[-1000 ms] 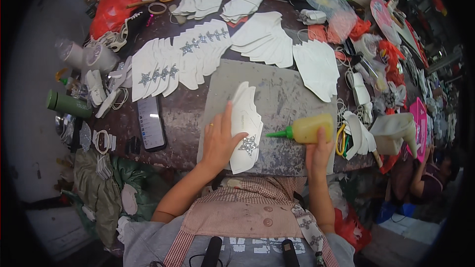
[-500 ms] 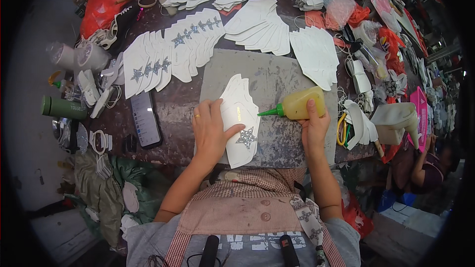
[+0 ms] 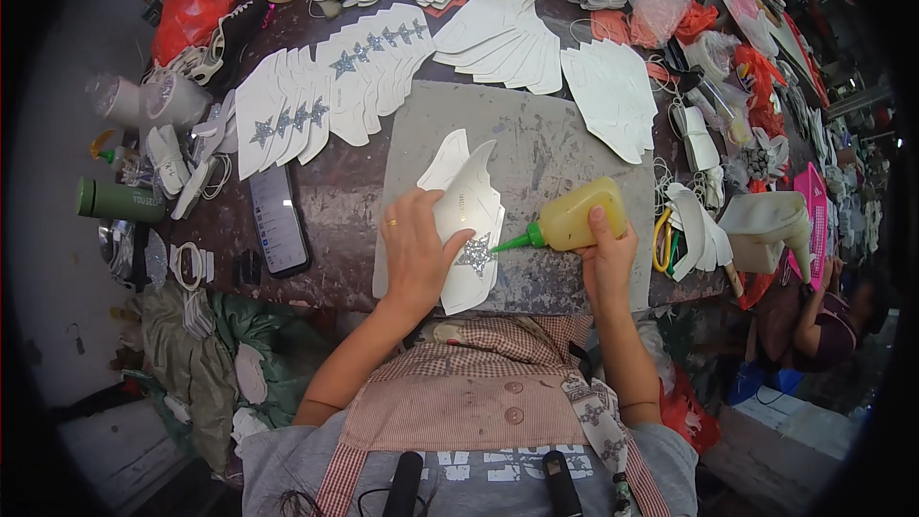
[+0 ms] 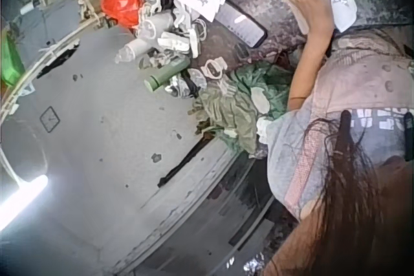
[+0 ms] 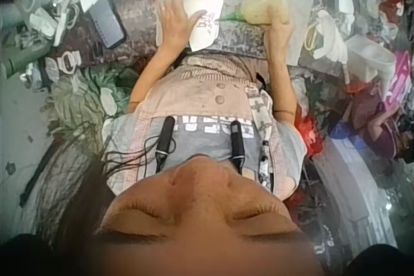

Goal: The person applies glue from a squeeze bottle onto star-shaped embellishments on white fabric pieces. They then pick up and fold smaller white fabric strips, placing them into a pile. The person continues to handle and fold various white fabric components on a cluttered workbench.

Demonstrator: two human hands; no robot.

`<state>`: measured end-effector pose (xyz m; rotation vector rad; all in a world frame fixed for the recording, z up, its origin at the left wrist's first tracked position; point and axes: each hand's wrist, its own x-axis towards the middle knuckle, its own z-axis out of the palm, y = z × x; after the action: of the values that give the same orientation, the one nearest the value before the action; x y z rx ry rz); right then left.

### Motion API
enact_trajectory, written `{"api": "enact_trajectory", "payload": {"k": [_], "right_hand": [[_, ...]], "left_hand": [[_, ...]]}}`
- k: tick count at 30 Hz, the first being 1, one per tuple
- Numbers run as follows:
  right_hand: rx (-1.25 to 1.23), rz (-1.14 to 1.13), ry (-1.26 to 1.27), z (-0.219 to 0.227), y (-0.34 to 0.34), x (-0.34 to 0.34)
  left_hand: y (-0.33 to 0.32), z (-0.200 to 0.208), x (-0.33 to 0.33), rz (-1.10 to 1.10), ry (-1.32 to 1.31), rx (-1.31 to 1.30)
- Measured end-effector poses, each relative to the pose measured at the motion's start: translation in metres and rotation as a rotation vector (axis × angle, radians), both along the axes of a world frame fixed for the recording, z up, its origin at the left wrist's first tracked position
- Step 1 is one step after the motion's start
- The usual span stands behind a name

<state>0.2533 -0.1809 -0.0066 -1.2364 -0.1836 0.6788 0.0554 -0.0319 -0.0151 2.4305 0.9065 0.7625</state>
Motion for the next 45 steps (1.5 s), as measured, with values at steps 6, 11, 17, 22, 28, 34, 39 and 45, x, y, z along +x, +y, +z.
{"api": "enact_trajectory", "payload": {"k": [6,11,17,22,28,34,39,45], "right_hand": [[-0.017,-0.025,-0.04,-0.003,-0.009,-0.009],[-0.115,0.069,-0.155,-0.004,-0.032,-0.023],[0.064,-0.099,0.112,0.014,-0.048,-0.031],[0.074,-0.107,0.051,0.011,-0.044,-0.026],[0.056,-0.034,0.02,-0.003,-0.023,-0.028],[-0.004,-0.028,-0.041,-0.001,-0.014,-0.033],[-0.106,-0.055,-0.145,-0.005,-0.037,-0.058],[-0.057,-0.135,-0.099,-0.007,-0.042,-0.071]], "left_hand": [[-0.002,0.0,0.001,-0.03,-0.066,-0.119],[-0.002,-0.002,-0.001,-0.064,0.089,-0.081],[0.01,0.016,-0.023,-0.126,-0.134,-0.397],[-0.013,-0.001,-0.034,0.177,-0.267,-0.251],[-0.017,-0.005,-0.033,0.203,-0.283,-0.143],[-0.02,-0.004,-0.034,0.197,-0.288,-0.228],[-0.019,-0.009,-0.035,0.17,-0.281,-0.161],[-0.02,-0.008,-0.034,0.172,-0.291,-0.134]]}}
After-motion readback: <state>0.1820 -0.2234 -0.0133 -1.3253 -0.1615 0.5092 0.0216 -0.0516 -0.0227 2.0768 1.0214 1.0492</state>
